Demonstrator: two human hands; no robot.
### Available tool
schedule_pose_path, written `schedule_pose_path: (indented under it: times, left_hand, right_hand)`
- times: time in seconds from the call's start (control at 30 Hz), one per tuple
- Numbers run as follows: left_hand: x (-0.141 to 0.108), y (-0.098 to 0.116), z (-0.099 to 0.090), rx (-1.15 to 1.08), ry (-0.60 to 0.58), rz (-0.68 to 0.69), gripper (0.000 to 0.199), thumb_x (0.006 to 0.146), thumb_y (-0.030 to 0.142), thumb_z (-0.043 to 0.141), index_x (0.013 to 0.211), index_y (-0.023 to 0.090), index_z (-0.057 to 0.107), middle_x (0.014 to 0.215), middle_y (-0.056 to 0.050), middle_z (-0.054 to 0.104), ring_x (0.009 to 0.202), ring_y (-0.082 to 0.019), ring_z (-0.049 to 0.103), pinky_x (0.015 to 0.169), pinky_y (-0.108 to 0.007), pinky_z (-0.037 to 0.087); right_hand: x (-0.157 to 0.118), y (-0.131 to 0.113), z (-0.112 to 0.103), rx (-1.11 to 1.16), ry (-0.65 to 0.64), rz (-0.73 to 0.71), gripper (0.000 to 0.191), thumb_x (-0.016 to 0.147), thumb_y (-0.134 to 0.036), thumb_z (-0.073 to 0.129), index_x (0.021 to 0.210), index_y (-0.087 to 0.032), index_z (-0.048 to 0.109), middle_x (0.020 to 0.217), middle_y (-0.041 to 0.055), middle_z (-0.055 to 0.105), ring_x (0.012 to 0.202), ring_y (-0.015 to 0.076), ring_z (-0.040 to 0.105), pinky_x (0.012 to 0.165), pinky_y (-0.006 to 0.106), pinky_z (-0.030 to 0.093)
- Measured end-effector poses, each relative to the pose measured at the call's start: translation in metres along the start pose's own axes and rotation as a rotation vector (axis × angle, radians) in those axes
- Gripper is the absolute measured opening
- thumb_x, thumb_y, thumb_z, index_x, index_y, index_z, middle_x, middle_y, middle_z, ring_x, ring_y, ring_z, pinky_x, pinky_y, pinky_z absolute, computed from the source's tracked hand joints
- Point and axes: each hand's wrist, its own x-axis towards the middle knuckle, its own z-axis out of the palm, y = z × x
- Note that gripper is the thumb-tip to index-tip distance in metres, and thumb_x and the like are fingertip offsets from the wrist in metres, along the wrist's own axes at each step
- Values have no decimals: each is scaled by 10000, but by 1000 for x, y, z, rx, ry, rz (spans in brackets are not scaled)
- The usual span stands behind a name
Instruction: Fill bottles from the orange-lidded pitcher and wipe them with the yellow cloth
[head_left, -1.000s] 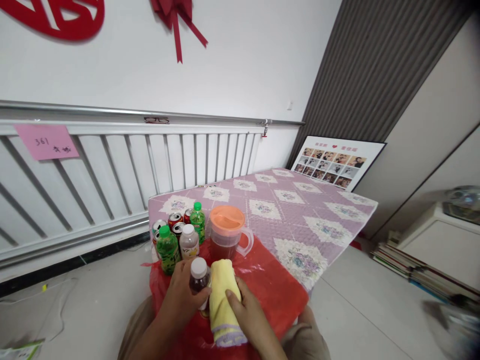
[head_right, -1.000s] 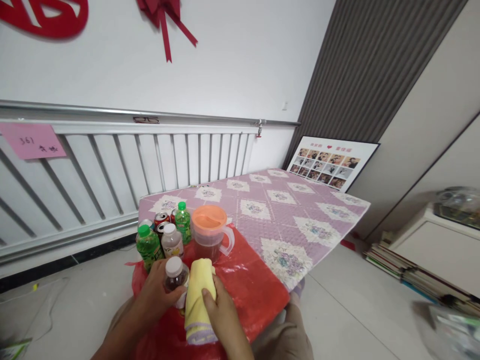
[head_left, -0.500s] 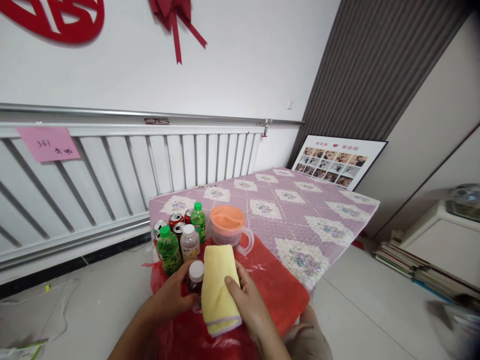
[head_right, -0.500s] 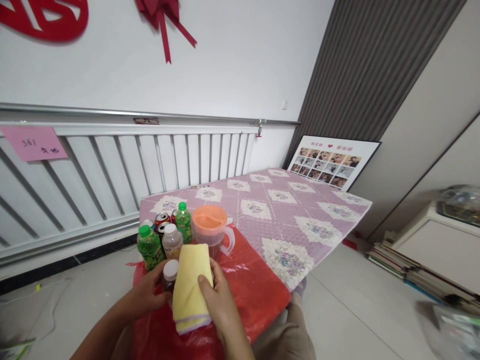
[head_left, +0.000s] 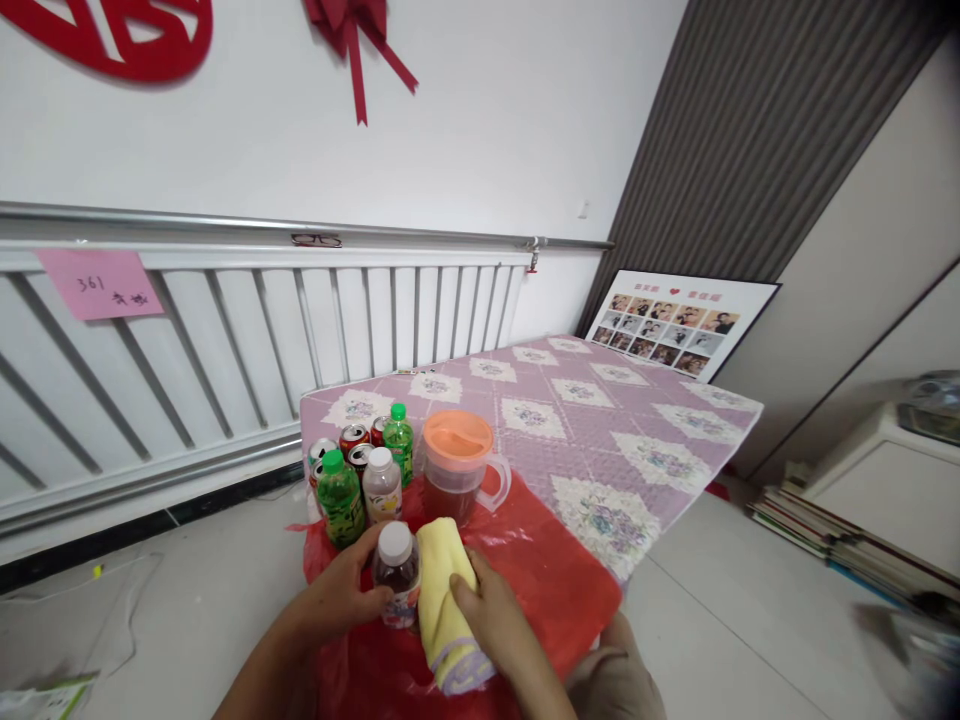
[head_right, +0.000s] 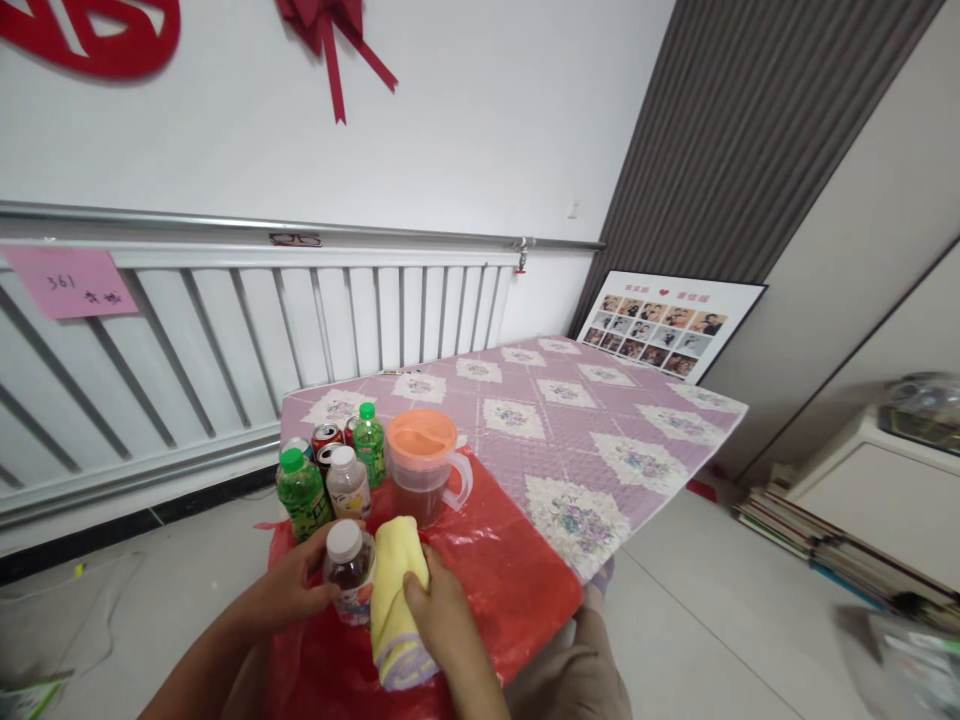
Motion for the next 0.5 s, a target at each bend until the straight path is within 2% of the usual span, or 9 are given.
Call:
schedule_pose_path:
  times: [0.27, 0.37, 0.5]
  left_hand:
    - [0, -6, 1, -61, -6, 49, 782, 624, 16, 532, 1372, 203, 409, 1431, -68, 513, 1335, -293, 437, 1149, -464, 302]
    - [0, -5, 2, -91, -10, 64, 777, 625, 2, 519, 1367, 212, 416, 1427, -60, 516, 1333, -284, 440, 1149, -457, 304]
    - [0, -2, 3, -79, -1, 78, 751, 637, 1, 525, 1354, 205, 431, 1404, -66, 537, 1307, -282, 469, 1135, -448, 332]
  right_hand:
    - [7, -43, -6, -147, 131, -125, 547, 826, -254, 504, 1357, -121, 498, 1386, 160, 551, 1256, 268, 537, 1057, 429, 411]
    - [6, -52, -2, -245, 125, -195, 557, 826, -215, 492, 1368, -91, 488, 1377, 183, 551, 1257, 274, 536, 1059, 428, 413]
    - [-9, -58, 4, -382, 63, -277, 533, 833, -163, 472, 1364, -138, 512, 1282, 160, 593, 1177, 263, 583, 1003, 397, 466]
